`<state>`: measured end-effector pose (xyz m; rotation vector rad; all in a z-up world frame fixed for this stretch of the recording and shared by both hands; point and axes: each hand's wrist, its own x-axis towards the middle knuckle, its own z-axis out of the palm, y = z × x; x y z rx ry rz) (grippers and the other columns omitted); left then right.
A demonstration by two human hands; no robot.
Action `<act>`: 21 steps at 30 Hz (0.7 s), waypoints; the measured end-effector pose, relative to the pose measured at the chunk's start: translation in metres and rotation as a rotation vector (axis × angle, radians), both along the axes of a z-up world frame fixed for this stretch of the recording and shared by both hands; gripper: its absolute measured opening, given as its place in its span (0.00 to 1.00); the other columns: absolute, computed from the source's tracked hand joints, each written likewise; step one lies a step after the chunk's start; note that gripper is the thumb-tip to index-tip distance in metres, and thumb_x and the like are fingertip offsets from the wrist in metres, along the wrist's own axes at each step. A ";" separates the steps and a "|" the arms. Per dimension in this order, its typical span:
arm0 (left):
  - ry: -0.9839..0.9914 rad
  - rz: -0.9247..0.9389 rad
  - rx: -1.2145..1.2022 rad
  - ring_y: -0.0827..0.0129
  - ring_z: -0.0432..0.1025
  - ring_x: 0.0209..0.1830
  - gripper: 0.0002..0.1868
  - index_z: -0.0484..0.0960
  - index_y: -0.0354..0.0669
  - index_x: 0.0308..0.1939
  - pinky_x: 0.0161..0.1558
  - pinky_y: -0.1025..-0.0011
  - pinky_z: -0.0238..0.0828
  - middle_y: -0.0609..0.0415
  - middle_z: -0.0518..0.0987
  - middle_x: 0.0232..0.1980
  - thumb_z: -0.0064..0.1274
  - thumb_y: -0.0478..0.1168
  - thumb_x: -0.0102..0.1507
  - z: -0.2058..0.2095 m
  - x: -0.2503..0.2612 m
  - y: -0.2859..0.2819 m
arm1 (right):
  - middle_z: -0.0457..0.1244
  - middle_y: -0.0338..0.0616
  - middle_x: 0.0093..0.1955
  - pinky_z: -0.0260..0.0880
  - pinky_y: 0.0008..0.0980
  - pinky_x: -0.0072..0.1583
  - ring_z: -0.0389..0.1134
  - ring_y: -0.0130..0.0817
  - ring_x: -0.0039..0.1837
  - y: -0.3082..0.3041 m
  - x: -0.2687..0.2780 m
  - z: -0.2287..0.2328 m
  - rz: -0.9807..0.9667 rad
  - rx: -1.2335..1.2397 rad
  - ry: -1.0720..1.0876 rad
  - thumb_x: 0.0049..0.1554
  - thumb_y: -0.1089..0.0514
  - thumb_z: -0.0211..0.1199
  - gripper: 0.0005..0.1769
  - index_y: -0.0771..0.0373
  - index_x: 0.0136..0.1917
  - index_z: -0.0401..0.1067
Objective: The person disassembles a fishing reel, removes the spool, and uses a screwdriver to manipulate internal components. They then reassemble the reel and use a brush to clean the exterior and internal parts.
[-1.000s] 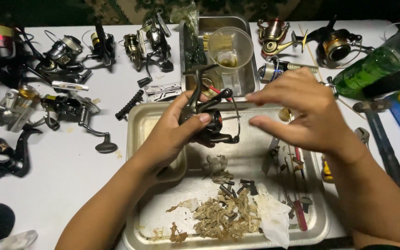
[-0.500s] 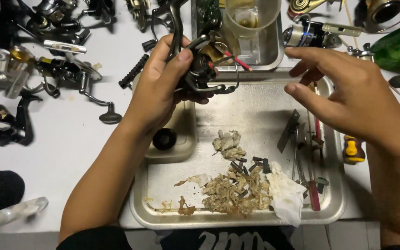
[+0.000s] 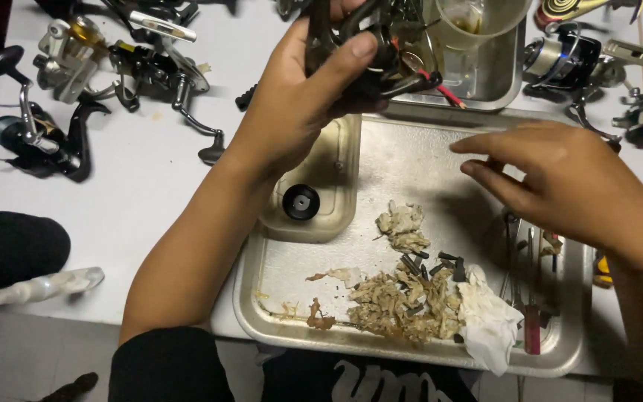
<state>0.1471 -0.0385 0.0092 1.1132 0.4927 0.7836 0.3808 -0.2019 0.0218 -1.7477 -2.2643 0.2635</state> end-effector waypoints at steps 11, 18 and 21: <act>-0.179 0.217 -0.167 0.47 0.83 0.35 0.24 0.69 0.39 0.51 0.36 0.61 0.86 0.39 0.82 0.43 0.59 0.46 0.57 0.012 -0.021 0.028 | 0.62 0.52 0.71 0.70 0.50 0.54 0.65 0.53 0.62 0.074 -0.111 -0.025 0.571 -0.008 0.006 0.49 0.63 0.63 0.34 0.56 0.70 0.68; -0.270 0.194 -0.171 0.42 0.83 0.38 0.21 0.72 0.37 0.51 0.38 0.58 0.87 0.37 0.82 0.42 0.59 0.44 0.59 0.005 -0.023 0.037 | 0.68 0.48 0.50 0.69 0.49 0.38 0.71 0.51 0.43 0.095 -0.130 -0.030 0.563 -0.287 -0.003 0.53 0.55 0.66 0.22 0.57 0.61 0.72; -0.299 0.146 -0.109 0.45 0.84 0.37 0.18 0.75 0.38 0.47 0.38 0.61 0.86 0.40 0.83 0.40 0.59 0.45 0.60 0.000 -0.020 0.039 | 0.68 0.47 0.53 0.71 0.42 0.55 0.70 0.46 0.52 0.091 -0.110 -0.019 0.519 -0.205 0.198 0.49 0.59 0.62 0.28 0.60 0.64 0.69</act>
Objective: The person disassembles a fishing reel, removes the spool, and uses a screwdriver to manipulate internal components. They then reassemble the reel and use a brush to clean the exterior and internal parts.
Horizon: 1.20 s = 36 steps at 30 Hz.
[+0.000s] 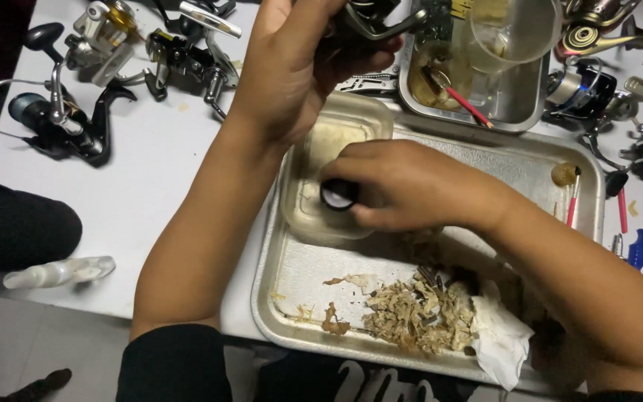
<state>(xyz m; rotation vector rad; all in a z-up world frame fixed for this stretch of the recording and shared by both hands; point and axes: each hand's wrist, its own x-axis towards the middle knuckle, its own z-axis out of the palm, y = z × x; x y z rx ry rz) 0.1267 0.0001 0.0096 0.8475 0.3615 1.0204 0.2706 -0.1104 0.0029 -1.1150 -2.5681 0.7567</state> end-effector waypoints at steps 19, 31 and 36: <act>0.162 0.029 -0.124 0.51 0.82 0.38 0.24 0.71 0.41 0.51 0.35 0.63 0.86 0.41 0.83 0.46 0.59 0.46 0.56 0.017 0.002 -0.012 | 0.66 0.46 0.53 0.70 0.39 0.50 0.68 0.41 0.49 -0.066 0.101 -0.037 -0.519 0.000 -0.133 0.53 0.51 0.66 0.31 0.63 0.68 0.70; 0.338 -0.134 0.027 0.58 0.80 0.43 0.33 0.68 0.43 0.65 0.34 0.64 0.86 0.48 0.79 0.50 0.58 0.49 0.58 0.010 0.001 -0.012 | 0.67 0.51 0.57 0.74 0.35 0.60 0.69 0.39 0.55 -0.058 0.103 0.010 -0.537 0.201 -0.031 0.60 0.54 0.64 0.26 0.66 0.68 0.69; 0.493 -0.205 0.113 0.62 0.80 0.43 0.28 0.71 0.43 0.63 0.36 0.62 0.89 0.47 0.80 0.47 0.55 0.47 0.60 0.008 0.007 -0.017 | 0.66 0.59 0.58 0.76 0.29 0.59 0.70 0.42 0.56 -0.051 0.093 0.033 -0.652 0.201 0.360 0.64 0.61 0.61 0.24 0.76 0.69 0.66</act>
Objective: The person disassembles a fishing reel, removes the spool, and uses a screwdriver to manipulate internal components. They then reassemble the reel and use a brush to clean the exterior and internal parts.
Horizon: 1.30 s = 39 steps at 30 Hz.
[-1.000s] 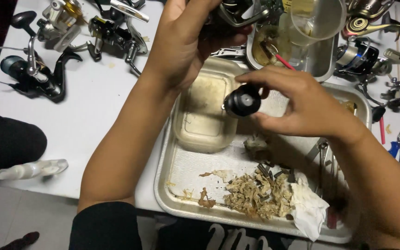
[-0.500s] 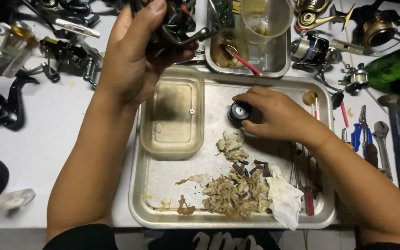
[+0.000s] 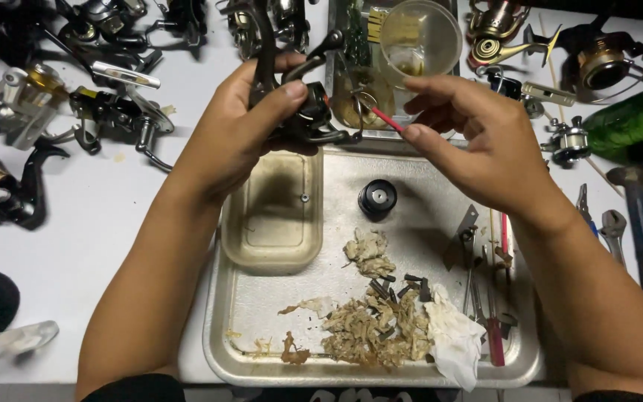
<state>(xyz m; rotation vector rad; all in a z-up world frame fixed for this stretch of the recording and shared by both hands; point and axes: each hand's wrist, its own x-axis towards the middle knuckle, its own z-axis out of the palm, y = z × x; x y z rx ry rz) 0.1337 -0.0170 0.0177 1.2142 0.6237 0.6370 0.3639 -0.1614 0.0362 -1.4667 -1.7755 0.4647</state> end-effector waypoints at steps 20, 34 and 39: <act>0.228 0.404 0.340 0.73 0.70 0.41 0.22 0.77 0.42 0.61 0.42 0.73 0.75 0.57 0.72 0.38 0.53 0.51 0.70 -0.060 -0.100 0.002 | 0.66 0.38 0.35 0.62 0.36 0.43 0.66 0.39 0.40 0.068 -0.131 -0.117 0.391 0.347 -0.696 0.53 0.58 0.64 0.02 0.53 0.38 0.75; 0.130 0.342 0.329 0.74 0.74 0.44 0.18 0.74 0.43 0.62 0.51 0.70 0.75 0.54 0.82 0.39 0.51 0.47 0.72 -0.085 -0.105 -0.001 | 0.65 0.45 0.31 0.66 0.46 0.35 0.69 0.50 0.36 0.085 -0.137 -0.118 0.525 0.136 -0.634 0.56 0.54 0.59 0.15 0.64 0.35 0.78; 0.215 0.329 0.326 0.74 0.71 0.44 0.18 0.74 0.44 0.62 0.49 0.69 0.73 0.57 0.79 0.40 0.49 0.49 0.72 -0.076 -0.102 -0.008 | 0.67 0.38 0.34 0.69 0.39 0.46 0.72 0.43 0.41 0.063 -0.130 -0.102 0.554 -0.022 -0.351 0.54 0.61 0.63 0.03 0.56 0.42 0.77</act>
